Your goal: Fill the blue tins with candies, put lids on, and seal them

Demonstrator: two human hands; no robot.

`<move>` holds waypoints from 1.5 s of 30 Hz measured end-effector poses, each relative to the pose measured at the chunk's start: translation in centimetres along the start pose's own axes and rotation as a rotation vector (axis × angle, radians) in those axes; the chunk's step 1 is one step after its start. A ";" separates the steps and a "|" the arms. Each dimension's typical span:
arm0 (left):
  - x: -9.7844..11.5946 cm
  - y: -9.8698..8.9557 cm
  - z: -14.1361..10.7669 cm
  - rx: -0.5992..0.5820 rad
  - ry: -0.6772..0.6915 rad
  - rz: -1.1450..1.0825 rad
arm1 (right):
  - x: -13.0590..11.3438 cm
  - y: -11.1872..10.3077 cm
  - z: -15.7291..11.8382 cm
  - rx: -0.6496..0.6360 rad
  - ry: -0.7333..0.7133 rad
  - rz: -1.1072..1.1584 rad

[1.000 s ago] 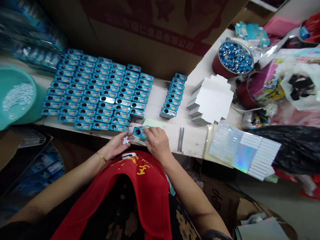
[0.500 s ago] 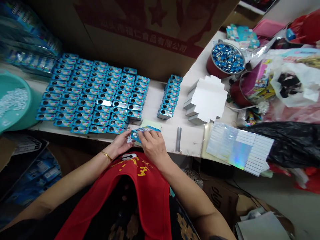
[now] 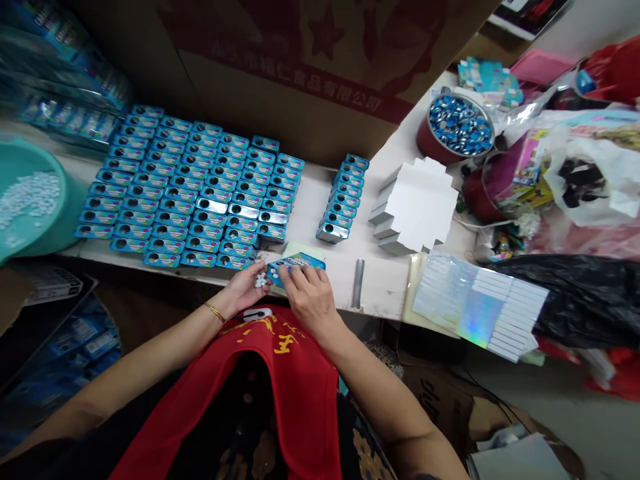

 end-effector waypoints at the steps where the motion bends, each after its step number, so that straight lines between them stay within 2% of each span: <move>1: 0.0 0.1 0.0 0.007 0.008 -0.003 | -0.1 -0.1 0.1 0.000 -0.008 0.004; 6: 0.3 0.5 -0.1 0.005 0.001 -0.019 | 0.7 0.5 0.3 -0.008 0.052 0.081; 9: 0.4 0.1 -0.1 -0.030 0.003 -0.032 | 1.9 1.2 0.2 0.044 0.132 0.219; 13: 0.6 -2.0 -0.6 -0.047 0.025 -0.036 | 3.2 3.0 1.2 0.187 0.194 0.471; 19: 0.4 -6.1 -2.3 0.048 0.038 -0.077 | 4.1 8.0 4.8 0.320 0.284 0.784; 25: -0.5 -7.5 -3.5 0.114 0.032 -0.107 | 3.9 11.7 6.6 0.366 0.346 0.747; 29: -0.6 -7.4 -3.4 0.122 0.015 -0.093 | 3.9 13.0 7.2 0.256 0.399 0.576; 31: -0.5 -7.2 -3.2 0.112 0.013 -0.084 | 3.9 13.1 7.2 0.182 0.392 0.491; 34: -0.4 -7.0 -2.8 0.100 0.017 -0.065 | 3.3 12.6 7.0 0.174 0.344 0.387; 38: -0.4 -6.9 -2.6 0.097 0.022 -0.047 | 1.8 11.6 7.8 0.120 0.144 0.275; 40: -0.4 -6.9 -2.8 0.092 0.017 -0.046 | 1.8 10.9 8.3 0.084 0.079 0.235; 43: -0.3 -7.2 -3.3 0.077 0.027 -0.060 | 4.4 9.3 7.4 0.149 0.099 0.224; 45: -0.2 -7.4 -3.5 0.066 0.035 -0.069 | 7.8 7.7 5.7 0.286 0.246 0.199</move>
Point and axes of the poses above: each hand's wrist, its own z-axis towards the middle knuckle, its own y-axis out of the palm, x = y × z, the point moved 2 cm from there along z, towards the middle knuckle, and after that the axes turned 13 degrees about z, right-handed, at the moved point
